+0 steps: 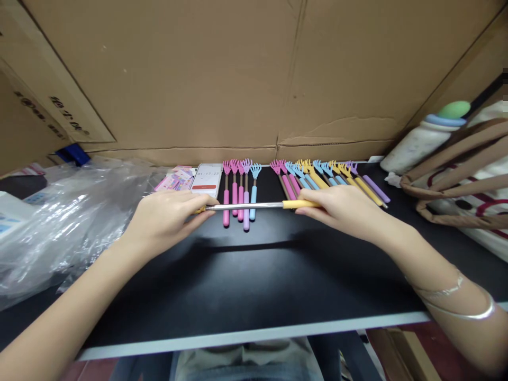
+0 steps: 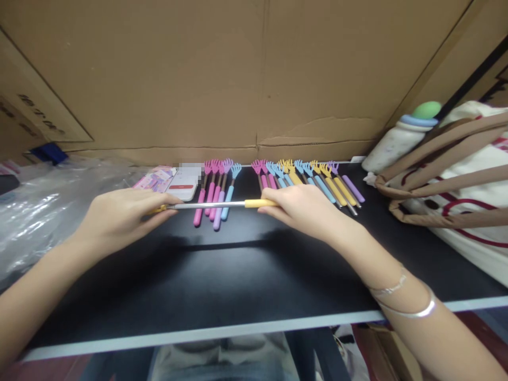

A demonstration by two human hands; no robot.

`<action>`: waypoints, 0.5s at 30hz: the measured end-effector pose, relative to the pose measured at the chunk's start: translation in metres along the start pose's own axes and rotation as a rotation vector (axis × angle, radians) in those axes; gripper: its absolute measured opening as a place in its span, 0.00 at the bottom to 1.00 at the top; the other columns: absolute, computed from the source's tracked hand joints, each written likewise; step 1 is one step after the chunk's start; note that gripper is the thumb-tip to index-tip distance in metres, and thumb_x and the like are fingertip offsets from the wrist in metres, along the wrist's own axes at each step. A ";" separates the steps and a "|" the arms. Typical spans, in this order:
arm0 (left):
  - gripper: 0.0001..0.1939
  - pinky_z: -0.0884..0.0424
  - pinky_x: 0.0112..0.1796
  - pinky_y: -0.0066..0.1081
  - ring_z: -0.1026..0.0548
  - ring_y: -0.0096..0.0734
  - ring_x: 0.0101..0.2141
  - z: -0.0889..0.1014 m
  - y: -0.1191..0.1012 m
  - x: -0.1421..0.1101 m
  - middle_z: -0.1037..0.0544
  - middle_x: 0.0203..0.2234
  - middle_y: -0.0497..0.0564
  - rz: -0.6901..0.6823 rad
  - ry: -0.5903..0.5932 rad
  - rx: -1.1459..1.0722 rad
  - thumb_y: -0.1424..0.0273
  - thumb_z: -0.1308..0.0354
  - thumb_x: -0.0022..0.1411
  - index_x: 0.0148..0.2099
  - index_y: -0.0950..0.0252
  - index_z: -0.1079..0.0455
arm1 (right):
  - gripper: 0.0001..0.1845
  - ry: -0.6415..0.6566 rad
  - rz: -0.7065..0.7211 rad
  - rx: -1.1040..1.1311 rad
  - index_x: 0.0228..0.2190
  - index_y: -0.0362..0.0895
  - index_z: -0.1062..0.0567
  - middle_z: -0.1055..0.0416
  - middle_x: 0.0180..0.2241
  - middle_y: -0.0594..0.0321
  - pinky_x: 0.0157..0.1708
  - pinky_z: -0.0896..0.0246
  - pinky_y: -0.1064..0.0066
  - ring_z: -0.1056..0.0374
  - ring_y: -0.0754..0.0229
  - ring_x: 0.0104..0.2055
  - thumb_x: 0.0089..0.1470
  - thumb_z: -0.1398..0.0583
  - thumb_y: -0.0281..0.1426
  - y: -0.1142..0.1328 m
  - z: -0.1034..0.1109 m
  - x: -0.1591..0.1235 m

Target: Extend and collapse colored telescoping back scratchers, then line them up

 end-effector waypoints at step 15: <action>0.06 0.40 0.24 0.29 0.25 0.30 0.30 0.021 -0.008 -0.005 0.22 0.29 0.43 -0.110 -0.159 0.086 0.65 0.49 0.63 0.38 0.56 0.31 | 0.16 0.122 0.006 0.216 0.33 0.49 0.31 0.36 0.21 0.69 0.22 0.54 0.75 0.41 0.66 0.21 0.60 0.52 0.45 -0.010 0.006 -0.008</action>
Point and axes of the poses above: each hand's wrist, its own x-axis towards the middle knuckle, its own z-axis out of the back of the hand, y = z × x, the point moved 9 cm from there along x, towards the middle knuckle
